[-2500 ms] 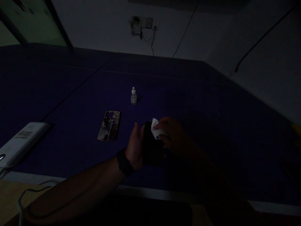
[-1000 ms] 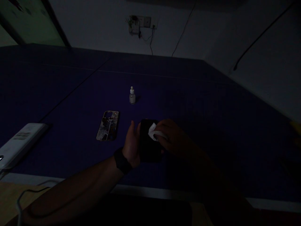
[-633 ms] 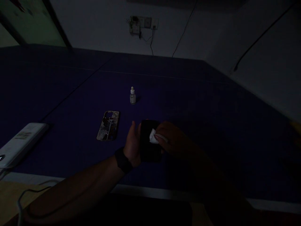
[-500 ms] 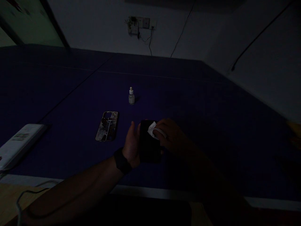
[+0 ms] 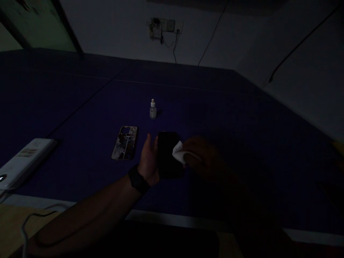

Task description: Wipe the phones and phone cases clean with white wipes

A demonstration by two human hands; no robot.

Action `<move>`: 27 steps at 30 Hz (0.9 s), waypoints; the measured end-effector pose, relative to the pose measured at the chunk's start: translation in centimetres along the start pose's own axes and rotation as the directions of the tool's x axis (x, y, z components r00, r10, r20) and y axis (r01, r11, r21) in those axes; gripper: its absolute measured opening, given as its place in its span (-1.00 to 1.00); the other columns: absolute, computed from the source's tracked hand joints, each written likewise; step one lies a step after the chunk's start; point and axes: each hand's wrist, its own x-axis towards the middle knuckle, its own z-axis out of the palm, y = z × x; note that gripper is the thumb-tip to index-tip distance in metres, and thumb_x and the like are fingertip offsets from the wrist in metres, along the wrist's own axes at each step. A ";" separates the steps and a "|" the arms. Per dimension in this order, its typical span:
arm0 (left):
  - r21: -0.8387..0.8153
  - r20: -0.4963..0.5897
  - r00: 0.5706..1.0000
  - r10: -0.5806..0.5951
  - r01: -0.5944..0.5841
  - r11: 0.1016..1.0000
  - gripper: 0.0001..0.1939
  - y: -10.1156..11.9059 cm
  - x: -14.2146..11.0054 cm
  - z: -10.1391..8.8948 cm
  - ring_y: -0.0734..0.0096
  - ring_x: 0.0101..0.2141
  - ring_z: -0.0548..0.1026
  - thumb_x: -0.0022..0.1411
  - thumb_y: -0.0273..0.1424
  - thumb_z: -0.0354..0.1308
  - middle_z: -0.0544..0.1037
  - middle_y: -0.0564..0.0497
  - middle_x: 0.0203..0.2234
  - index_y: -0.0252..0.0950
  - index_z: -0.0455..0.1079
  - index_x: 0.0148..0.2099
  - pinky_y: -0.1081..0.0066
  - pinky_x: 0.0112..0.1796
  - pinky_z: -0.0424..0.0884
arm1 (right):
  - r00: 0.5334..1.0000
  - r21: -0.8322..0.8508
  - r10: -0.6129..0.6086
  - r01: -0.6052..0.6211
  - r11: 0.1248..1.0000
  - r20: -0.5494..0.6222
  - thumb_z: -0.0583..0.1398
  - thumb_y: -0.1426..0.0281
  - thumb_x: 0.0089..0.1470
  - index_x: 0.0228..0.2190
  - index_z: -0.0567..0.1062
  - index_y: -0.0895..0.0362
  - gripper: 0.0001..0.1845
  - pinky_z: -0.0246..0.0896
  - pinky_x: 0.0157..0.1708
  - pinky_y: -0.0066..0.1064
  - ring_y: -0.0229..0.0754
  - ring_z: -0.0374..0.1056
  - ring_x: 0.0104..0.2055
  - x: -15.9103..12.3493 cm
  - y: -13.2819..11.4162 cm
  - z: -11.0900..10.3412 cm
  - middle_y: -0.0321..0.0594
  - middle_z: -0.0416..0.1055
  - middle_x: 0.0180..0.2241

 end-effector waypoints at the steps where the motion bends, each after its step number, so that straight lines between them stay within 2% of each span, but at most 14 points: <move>1: 0.006 -0.023 0.999 0.028 -0.027 1.000 -0.43 0.0 0.1 0.1 0.07 -0.15 0.60 0.44 0.08 -0.15 0.57 -0.16 -0.03 -0.19 0.36 0.17 0.05 -0.10 0.52 | 0.999 -0.023 -0.033 0.034 0.999 0.038 0.16 0.39 0.27 -0.20 0.53 0.12 -0.86 0.37 -0.06 -0.16 -0.03 0.44 -0.08 0.0 -0.2 0.3 -0.07 0.51 -0.16; 5: 0.030 -0.082 0.993 0.089 -0.087 0.996 -0.46 0.0 0.4 0.3 0.09 -0.15 0.60 0.48 0.02 -0.21 0.58 -0.17 -0.09 -0.26 0.42 -0.01 0.11 -0.08 0.51 | 0.986 -0.091 -0.107 0.119 0.989 0.124 0.30 0.39 0.14 -0.07 0.49 0.15 -0.70 0.38 -0.03 -0.05 0.05 0.41 -0.03 0.0 -0.2 1.5 0.02 0.49 -0.09; 8: 0.017 -0.099 0.990 0.101 -0.100 0.995 -0.47 0.0 0.5 0.4 0.11 -0.15 0.60 0.50 -0.02 -0.24 0.59 -0.16 -0.11 -0.26 0.41 -0.06 0.14 -0.09 0.51 | 0.978 -0.107 -0.121 0.140 0.984 0.172 0.25 0.50 0.13 -0.10 0.51 0.12 -0.73 0.39 -0.04 -0.06 0.01 0.42 -0.05 0.0 0.2 1.6 -0.02 0.50 -0.12; 11: 0.007 -0.094 0.991 0.093 -0.093 0.996 -0.48 -0.1 0.4 0.5 0.11 -0.16 0.61 0.49 0.00 -0.21 0.59 -0.15 -0.12 -0.25 0.42 -0.04 0.14 -0.10 0.51 | 0.973 -0.072 -0.130 0.146 0.987 0.189 0.18 0.54 0.17 -0.15 0.54 0.09 -0.76 0.40 -0.07 -0.16 -0.05 0.44 -0.08 -0.2 0.8 1.1 -0.10 0.53 -0.15; 16: 0.029 -0.077 0.994 0.078 -0.076 0.997 -0.47 -0.3 0.3 0.3 0.11 -0.17 0.61 0.47 0.02 -0.16 0.60 -0.15 -0.13 -0.25 0.43 0.05 0.13 -0.10 0.51 | 0.990 -0.157 -0.110 0.124 0.980 0.090 0.16 0.53 0.21 -0.15 0.55 0.15 -0.79 0.41 -0.09 -0.13 -0.02 0.43 -0.12 -0.1 1.0 1.2 -0.05 0.54 -0.19; 19: 0.017 -0.069 0.990 0.120 -0.119 0.993 -0.47 -0.3 0.4 0.2 0.12 -0.16 0.61 0.48 0.00 -0.16 0.61 -0.14 -0.13 -0.26 0.42 0.10 0.15 -0.10 0.51 | 0.977 -0.131 -0.154 0.174 0.976 0.149 0.17 0.56 0.16 -0.18 0.55 0.15 -0.78 0.41 -0.11 -0.17 -0.04 0.43 -0.15 0.1 0.4 1.4 -0.07 0.53 -0.21; 22: 0.007 -0.072 0.988 0.136 -0.136 0.991 -0.48 -0.2 0.5 0.2 0.12 -0.15 0.61 0.49 -0.01 -0.17 0.61 -0.14 -0.13 -0.26 0.43 0.05 0.16 -0.09 0.51 | 0.966 -0.082 -0.153 0.173 0.982 0.210 0.17 0.57 0.12 -0.32 0.53 0.12 -0.84 0.40 -0.19 -0.25 -0.09 0.43 -0.21 0.0 0.1 1.2 -0.13 0.51 -0.29; 25: 0.026 -0.070 0.989 0.129 -0.128 0.991 -0.49 -0.1 0.4 0.3 0.11 -0.15 0.61 0.48 0.01 -0.16 0.61 -0.14 -0.13 -0.25 0.45 -0.01 0.15 -0.09 0.51 | 0.989 -0.137 -0.103 0.117 0.984 0.105 0.17 0.55 0.15 -0.28 0.51 0.11 -0.85 0.40 -0.19 -0.21 -0.06 0.43 -0.20 0.0 0.6 1.2 -0.12 0.50 -0.28; 27: 0.039 -0.067 0.990 0.122 -0.119 0.992 -0.47 -0.1 0.3 0.3 0.10 -0.16 0.61 0.47 0.02 -0.16 0.61 -0.15 -0.12 -0.25 0.46 0.01 0.14 -0.09 0.51 | 0.992 -0.170 -0.117 0.121 0.978 0.035 0.17 0.55 0.17 -0.22 0.51 0.12 -0.83 0.41 -0.14 -0.17 -0.04 0.43 -0.18 0.0 1.0 1.5 -0.10 0.51 -0.25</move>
